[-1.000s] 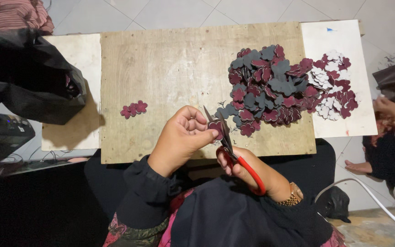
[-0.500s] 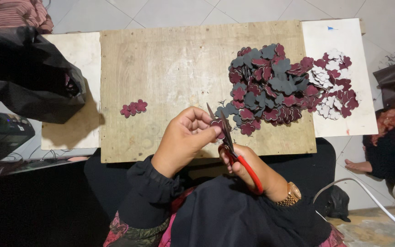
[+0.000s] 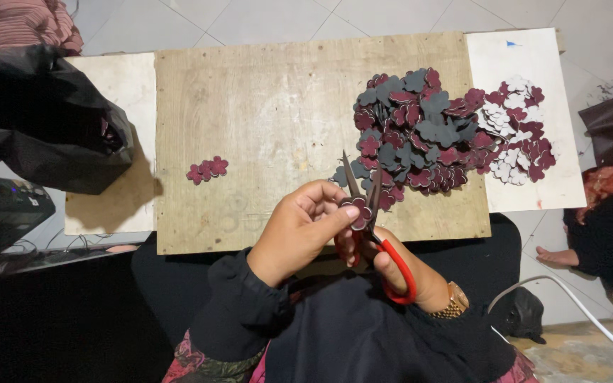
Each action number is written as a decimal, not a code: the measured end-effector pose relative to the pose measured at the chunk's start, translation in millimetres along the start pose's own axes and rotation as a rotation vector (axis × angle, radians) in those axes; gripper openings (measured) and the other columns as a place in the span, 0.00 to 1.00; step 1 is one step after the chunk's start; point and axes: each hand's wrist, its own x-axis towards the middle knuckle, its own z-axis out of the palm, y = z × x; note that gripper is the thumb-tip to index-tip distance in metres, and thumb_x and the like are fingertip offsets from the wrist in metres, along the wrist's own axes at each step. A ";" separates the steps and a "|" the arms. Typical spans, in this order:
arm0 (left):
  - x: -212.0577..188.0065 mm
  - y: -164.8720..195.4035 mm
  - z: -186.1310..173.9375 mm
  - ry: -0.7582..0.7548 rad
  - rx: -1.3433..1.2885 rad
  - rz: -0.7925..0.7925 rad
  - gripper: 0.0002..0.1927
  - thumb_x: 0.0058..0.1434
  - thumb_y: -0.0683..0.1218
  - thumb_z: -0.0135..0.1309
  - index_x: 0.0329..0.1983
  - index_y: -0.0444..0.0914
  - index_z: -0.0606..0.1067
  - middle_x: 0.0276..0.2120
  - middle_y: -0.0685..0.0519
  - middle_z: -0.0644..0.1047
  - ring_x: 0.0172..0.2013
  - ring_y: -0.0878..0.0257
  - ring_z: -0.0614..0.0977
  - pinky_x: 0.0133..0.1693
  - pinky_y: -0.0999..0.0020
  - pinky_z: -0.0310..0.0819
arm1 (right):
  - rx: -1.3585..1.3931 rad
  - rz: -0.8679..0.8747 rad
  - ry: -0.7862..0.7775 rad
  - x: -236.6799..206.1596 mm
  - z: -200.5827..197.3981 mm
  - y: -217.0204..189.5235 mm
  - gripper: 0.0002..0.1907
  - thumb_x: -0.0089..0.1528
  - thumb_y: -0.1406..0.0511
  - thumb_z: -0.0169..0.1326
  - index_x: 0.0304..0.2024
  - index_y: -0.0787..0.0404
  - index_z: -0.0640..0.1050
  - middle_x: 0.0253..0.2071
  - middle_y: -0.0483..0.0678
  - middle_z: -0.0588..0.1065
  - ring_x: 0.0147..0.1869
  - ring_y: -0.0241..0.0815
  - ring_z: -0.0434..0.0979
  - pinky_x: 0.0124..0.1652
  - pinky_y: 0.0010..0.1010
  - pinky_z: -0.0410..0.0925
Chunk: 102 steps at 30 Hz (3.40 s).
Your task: The person sits with a wooden board on their lap and uses red-handled scissors to trim the edges of small flower-shaped fabric cutouts, one at a time, placing finished pieces on the board and adding to a large pile of cut pieces.
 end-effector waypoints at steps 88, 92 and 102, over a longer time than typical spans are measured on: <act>9.0 -5.8 -21.7 0.151 0.515 0.236 0.27 0.71 0.43 0.40 0.16 0.30 0.76 0.50 0.41 0.83 0.75 0.49 0.63 0.71 0.55 0.54 | -0.076 -0.205 0.635 20.9 9.6 9.2 0.05 0.68 0.67 0.54 0.39 0.59 0.72 0.31 0.35 0.66 0.34 0.25 0.62 0.37 0.20 0.62; 8.7 -6.0 -22.6 0.124 0.444 0.239 0.23 0.66 0.40 0.39 0.17 0.30 0.77 0.51 0.39 0.83 0.77 0.48 0.63 0.71 0.55 0.57 | -0.075 -0.222 0.624 21.1 8.1 12.2 0.05 0.69 0.67 0.54 0.39 0.59 0.72 0.30 0.35 0.65 0.33 0.25 0.62 0.36 0.20 0.61; 14.1 -25.8 1.1 0.072 0.206 -0.021 0.15 0.60 0.40 0.58 0.51 0.36 0.74 0.42 0.56 0.79 0.46 0.67 0.77 0.50 0.71 0.73 | 0.023 -0.205 0.718 16.2 14.8 1.1 0.04 0.68 0.66 0.52 0.41 0.61 0.73 0.30 0.39 0.72 0.32 0.27 0.69 0.33 0.20 0.64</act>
